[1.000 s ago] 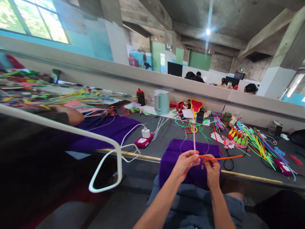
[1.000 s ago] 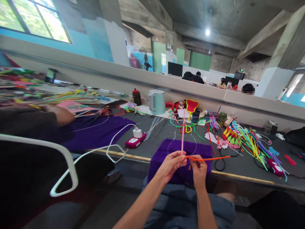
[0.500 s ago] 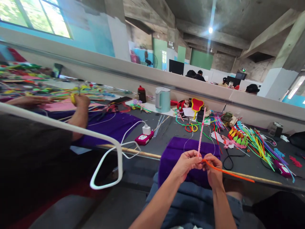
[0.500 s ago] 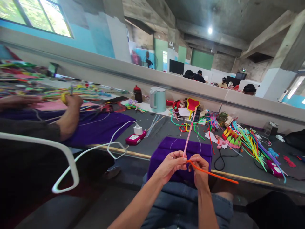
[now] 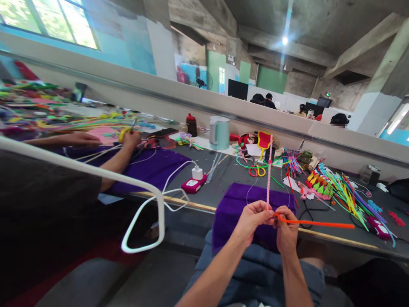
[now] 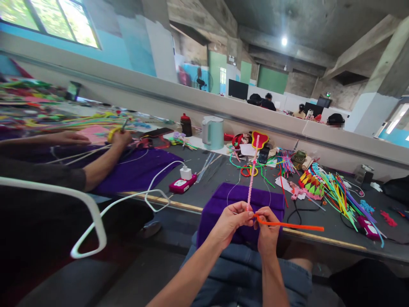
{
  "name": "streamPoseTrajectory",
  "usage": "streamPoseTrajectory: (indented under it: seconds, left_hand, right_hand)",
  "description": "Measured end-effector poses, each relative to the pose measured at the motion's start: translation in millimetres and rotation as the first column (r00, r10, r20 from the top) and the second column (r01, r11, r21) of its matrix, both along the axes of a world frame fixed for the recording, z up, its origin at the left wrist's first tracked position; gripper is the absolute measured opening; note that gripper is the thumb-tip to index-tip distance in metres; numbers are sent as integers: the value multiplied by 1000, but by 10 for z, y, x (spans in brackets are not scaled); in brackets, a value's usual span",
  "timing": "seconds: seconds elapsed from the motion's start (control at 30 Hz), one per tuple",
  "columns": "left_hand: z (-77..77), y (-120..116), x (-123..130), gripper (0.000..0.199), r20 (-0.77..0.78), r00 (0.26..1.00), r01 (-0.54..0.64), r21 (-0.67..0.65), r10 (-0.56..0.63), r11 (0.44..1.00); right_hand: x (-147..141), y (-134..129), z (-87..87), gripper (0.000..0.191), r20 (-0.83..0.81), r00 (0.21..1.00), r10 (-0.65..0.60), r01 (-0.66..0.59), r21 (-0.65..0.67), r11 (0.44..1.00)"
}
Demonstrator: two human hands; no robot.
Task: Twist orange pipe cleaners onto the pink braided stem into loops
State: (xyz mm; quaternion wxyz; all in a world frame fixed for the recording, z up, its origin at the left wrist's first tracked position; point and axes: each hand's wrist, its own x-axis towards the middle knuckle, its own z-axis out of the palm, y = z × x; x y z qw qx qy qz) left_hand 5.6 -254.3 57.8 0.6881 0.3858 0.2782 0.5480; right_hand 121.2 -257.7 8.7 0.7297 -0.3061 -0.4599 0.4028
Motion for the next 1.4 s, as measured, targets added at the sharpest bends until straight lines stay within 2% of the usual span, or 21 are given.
streamPoseTrajectory:
  seconds: [0.17, 0.33, 0.5, 0.67, 0.83, 0.97, 1.1, 1.27, 1.4]
  left_hand:
    - [0, -29, 77, 23, -16, 995, -99, 44, 99, 994]
    - [22, -71, 124, 23, -29, 986, -159, 114, 163, 981]
    - [23, -108, 151, 22, -59, 972, -212, 193, 227, 958]
    - [-4, -124, 172, 15, -138, 949, -238, 270, 282, 933]
    - [-8, -130, 184, 9, -233, 893, -291, 352, 384, 890]
    - [-46, -111, 187, 7, -280, 844, -308, 443, 457, 842]
    - [-154, -76, 194, 5, -341, 779, -308, 523, 526, 795]
    - [-254, -50, 223, 4, -385, 748, -275, 560, 540, 781]
    - [-223, -57, 235, 5, -402, 742, -261, 563, 536, 784]
  right_hand:
    - [-78, -3, 10, 22, -86, 996, -37, 38, 11, 999]
    - [-103, -12, 18, 28, -112, 991, -80, 76, -36, 996]
    - [-118, -24, 22, 26, -144, 984, -102, 95, -54, 994]
    - [-128, -18, 11, 23, -162, 980, -114, 100, -88, 991]
    - [-137, -14, 23, 24, -179, 973, -146, 121, -141, 983]
    - [-134, -22, 51, 26, -183, 970, -158, 121, -202, 972]
    - [-124, -20, 56, 25, -181, 970, -162, 122, -218, 968]
    - [-114, -13, 55, 26, -194, 959, -207, 167, -204, 965]
    - [-78, -37, 89, 27, -194, 971, -143, 97, -228, 969]
